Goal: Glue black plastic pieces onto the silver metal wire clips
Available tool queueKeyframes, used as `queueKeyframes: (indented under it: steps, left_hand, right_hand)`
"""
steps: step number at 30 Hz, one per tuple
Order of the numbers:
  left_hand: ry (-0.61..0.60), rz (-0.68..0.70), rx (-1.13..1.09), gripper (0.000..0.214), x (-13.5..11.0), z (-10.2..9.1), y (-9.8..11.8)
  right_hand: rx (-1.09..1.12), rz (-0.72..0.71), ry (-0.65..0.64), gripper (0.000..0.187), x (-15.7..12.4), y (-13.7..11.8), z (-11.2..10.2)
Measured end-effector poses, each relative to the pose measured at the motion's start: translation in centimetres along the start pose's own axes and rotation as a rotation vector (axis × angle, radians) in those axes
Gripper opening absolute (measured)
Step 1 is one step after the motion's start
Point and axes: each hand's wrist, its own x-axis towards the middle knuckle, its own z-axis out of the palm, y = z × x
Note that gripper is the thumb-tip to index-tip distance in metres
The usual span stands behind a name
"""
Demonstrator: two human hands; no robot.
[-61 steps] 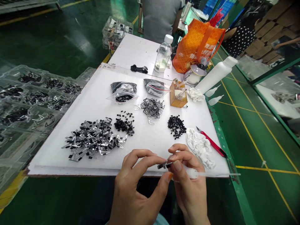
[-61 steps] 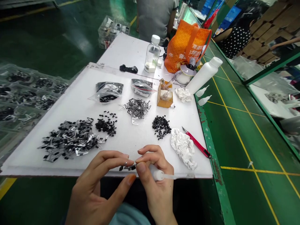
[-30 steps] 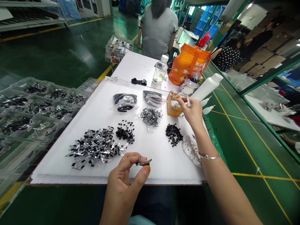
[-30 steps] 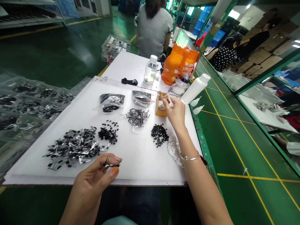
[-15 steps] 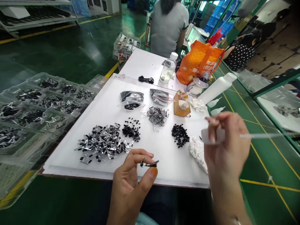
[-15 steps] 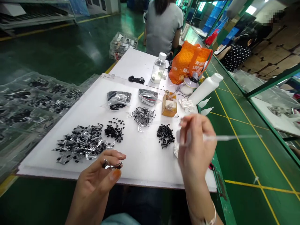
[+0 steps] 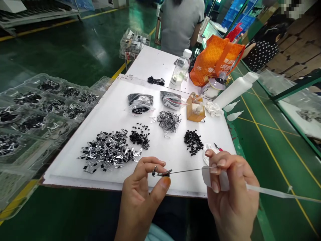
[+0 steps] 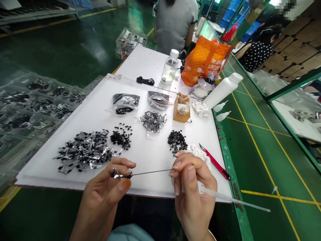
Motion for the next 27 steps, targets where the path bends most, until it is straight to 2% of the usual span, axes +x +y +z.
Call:
queueKeyframes:
  steps: [3,6,7,11,13,16,17,19,20,22,23,25,27]
  left_hand:
    - [0.002,-0.011,0.000,0.006,0.1,0.0,0.0]
    - [0.004,-0.027,0.005,0.008,0.0,-0.2,0.0]
    - [0.006,-0.034,0.008,0.009,0.0,-0.3,0.0]
    - [0.004,-0.079,0.016,0.013,-0.3,-0.8,0.0]
    - [0.008,-0.093,0.025,0.015,-0.3,-0.9,0.0]
    - [0.014,-0.085,0.030,0.016,-0.3,-0.9,0.1]
    - [0.010,-0.082,0.031,0.015,-0.3,-0.8,0.2]
    - [0.006,-0.072,0.040,0.013,-0.3,-0.6,0.4]
    - [0.003,-0.060,0.054,0.012,-0.4,-0.5,0.5]
    - [0.024,-0.009,0.102,0.008,-0.5,0.0,0.7]
    - [0.047,0.031,0.133,0.007,-0.6,0.2,0.8]
    - [0.079,0.125,0.208,0.010,-0.8,0.5,1.0]
    - [0.072,0.212,0.291,0.018,-0.9,0.7,1.1]
  right_hand:
    - [-0.084,-0.112,0.094,0.025,2.1,0.5,-0.4]
    - [-0.339,-0.312,0.280,0.023,7.0,2.1,-1.4]
    - [-0.386,-0.325,0.287,0.022,8.9,2.7,-1.8]
    - [-0.652,-0.372,0.193,0.030,15.3,4.7,-2.9]
    - [-0.745,-0.386,0.153,0.032,17.0,5.1,-3.0]
    - [-0.794,-0.310,0.043,0.021,18.2,5.4,-2.5]
    - [-0.793,-0.269,-0.009,0.019,18.1,5.3,-2.3]
    - [-0.757,-0.193,-0.103,0.031,16.9,5.1,-1.9]
    - [-0.734,-0.163,-0.144,0.035,15.7,4.9,-1.7]
    - [-0.651,-0.057,-0.266,0.031,12.4,4.3,-1.5]
    - [-0.602,0.031,-0.372,0.031,10.3,3.9,-1.4]
    - [-0.278,0.350,-0.628,0.028,6.3,3.0,-1.4]
    - [-0.092,0.421,-0.691,0.020,3.1,2.0,-1.4]
